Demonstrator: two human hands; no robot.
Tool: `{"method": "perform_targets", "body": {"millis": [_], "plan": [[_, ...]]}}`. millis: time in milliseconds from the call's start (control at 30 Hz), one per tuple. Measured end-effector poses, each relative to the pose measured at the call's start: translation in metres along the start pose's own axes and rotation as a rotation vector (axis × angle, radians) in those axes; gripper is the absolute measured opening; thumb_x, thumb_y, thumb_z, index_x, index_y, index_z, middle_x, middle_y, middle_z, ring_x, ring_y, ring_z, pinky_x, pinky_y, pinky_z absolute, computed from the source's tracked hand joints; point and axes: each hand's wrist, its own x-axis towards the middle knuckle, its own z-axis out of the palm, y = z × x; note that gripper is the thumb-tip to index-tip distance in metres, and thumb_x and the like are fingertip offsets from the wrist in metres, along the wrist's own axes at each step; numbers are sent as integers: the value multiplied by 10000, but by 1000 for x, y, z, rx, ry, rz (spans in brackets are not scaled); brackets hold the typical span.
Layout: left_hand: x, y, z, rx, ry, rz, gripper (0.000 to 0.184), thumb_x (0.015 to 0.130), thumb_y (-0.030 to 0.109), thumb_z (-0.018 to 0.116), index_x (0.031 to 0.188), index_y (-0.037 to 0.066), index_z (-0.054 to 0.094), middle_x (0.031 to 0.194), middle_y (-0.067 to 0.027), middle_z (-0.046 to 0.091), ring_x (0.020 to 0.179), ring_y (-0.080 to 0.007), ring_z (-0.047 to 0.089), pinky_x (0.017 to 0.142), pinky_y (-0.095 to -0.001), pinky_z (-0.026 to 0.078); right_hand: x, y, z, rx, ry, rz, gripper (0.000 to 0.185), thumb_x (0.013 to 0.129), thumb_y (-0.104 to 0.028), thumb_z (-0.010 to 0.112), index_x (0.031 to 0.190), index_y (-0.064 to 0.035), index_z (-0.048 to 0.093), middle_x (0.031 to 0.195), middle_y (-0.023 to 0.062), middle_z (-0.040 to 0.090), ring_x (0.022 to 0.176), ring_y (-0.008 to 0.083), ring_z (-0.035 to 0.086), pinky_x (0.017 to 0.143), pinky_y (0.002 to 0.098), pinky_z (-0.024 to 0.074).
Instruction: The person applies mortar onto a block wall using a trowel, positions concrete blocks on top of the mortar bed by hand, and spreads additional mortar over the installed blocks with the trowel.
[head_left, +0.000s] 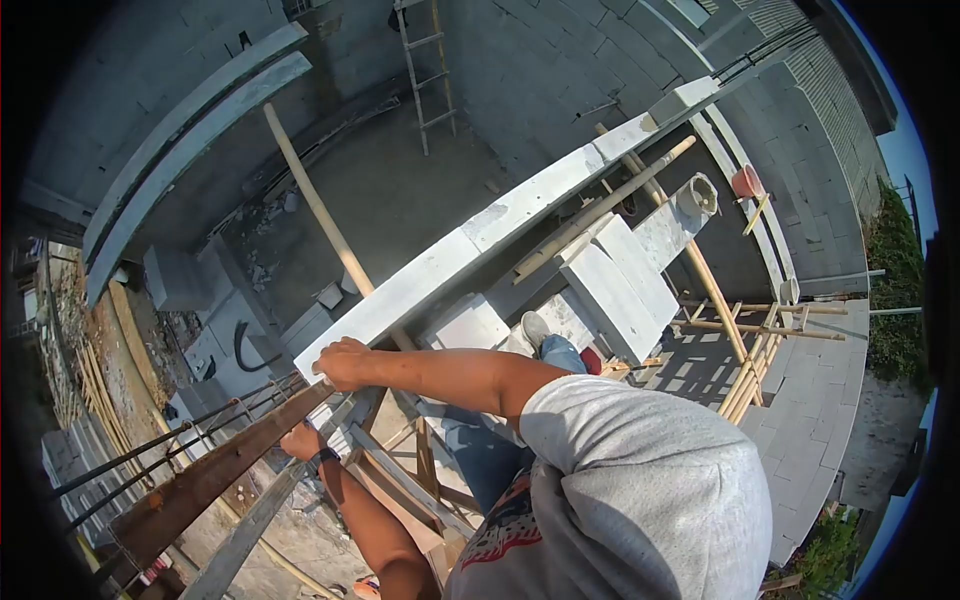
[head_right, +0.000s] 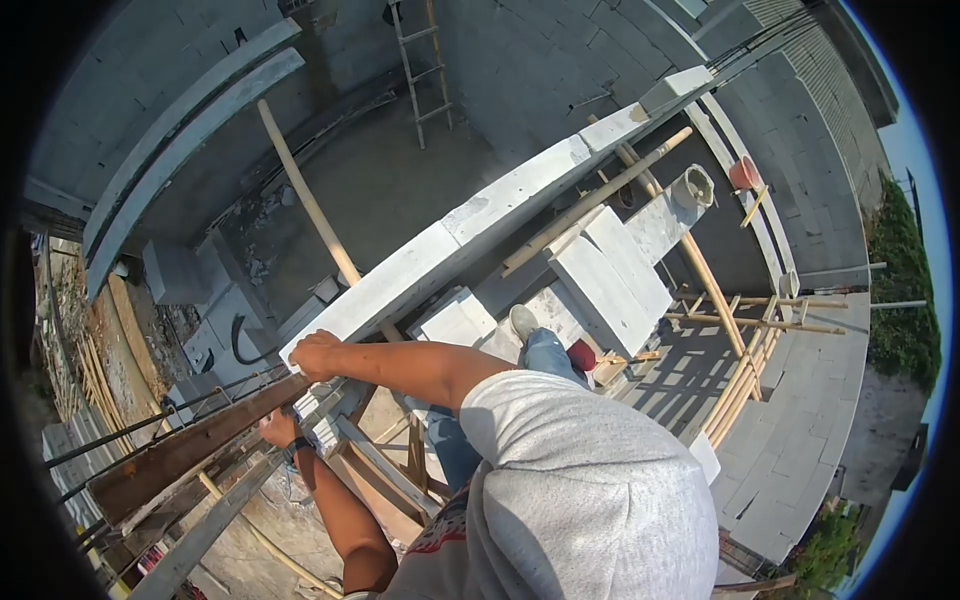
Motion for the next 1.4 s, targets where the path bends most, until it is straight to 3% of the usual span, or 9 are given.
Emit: {"method": "perform_targets", "body": {"millis": [133,233,500,800,1133,1233,1267,1333,1400], "plan": [[-6,41,-28,-559,155,-277,250,895,174,693,996,-52,733,881,-209,738,789,-318,701,736,-426,512,9,-20,8,-19,-64,-18,316,829,-191,664,1133,-149,737,1107,151,710,1099,353,653,968,500,467],[-10,58,-38,-805,0,-600,269,881,266,708,991,26,760,835,-149,729,758,-262,659,729,-398,508,11,-24,13,14,-67,3,324,825,-159,646,1135,-151,740,1101,152,719,1093,351,662,973,496,462],[-6,60,-31,-791,6,-604,359,916,319,686,965,-32,742,835,-146,744,745,-220,655,754,-381,504,15,-19,15,82,-60,37,411,790,-85,627,1175,-174,737,1106,170,723,1056,358,685,909,468,530],[-4,38,-9,-678,100,-481,293,920,245,670,966,-37,732,886,-210,732,815,-379,683,765,-429,511,25,-18,27,86,-15,5,378,794,-63,620,1131,-166,758,1066,156,733,1032,353,694,899,457,543],[-47,22,60,-941,110,-550,338,949,316,689,832,-1,684,723,-2,621,667,-125,541,661,-312,442,4,-29,15,-27,33,50,372,807,-142,660,1173,-83,700,1099,182,670,1121,353,616,1018,502,431],[-55,65,34,-1123,51,-858,323,953,311,678,815,24,628,644,20,489,552,-114,454,534,-306,379,-16,-28,25,-68,314,16,412,803,-173,695,1195,-52,658,1168,187,600,1204,357,525,1049,508,370],[-57,64,32,-1131,-132,-981,341,960,327,641,969,-10,693,796,-86,671,655,-206,589,620,-349,484,-24,-29,26,-103,427,-10,422,800,-179,705,1197,-47,647,1184,188,579,1218,359,500,1048,505,363],[-52,106,-11,-1445,-194,-1305,271,995,267,549,1162,71,635,754,-10,585,454,-71,391,395,-234,333,-42,-34,23,-93,546,-57,433,793,-179,721,1194,-40,635,1184,189,548,1209,363,482,1035,500,364],[-51,124,-22,-1681,-380,-1361,257,1052,301,463,1037,104,627,752,10,566,498,-66,416,455,-218,340,-60,-45,24,-27,549,-62,423,795,-177,724,1183,-36,633,1149,171,550,1166,360,498,1014,494,380]]}}
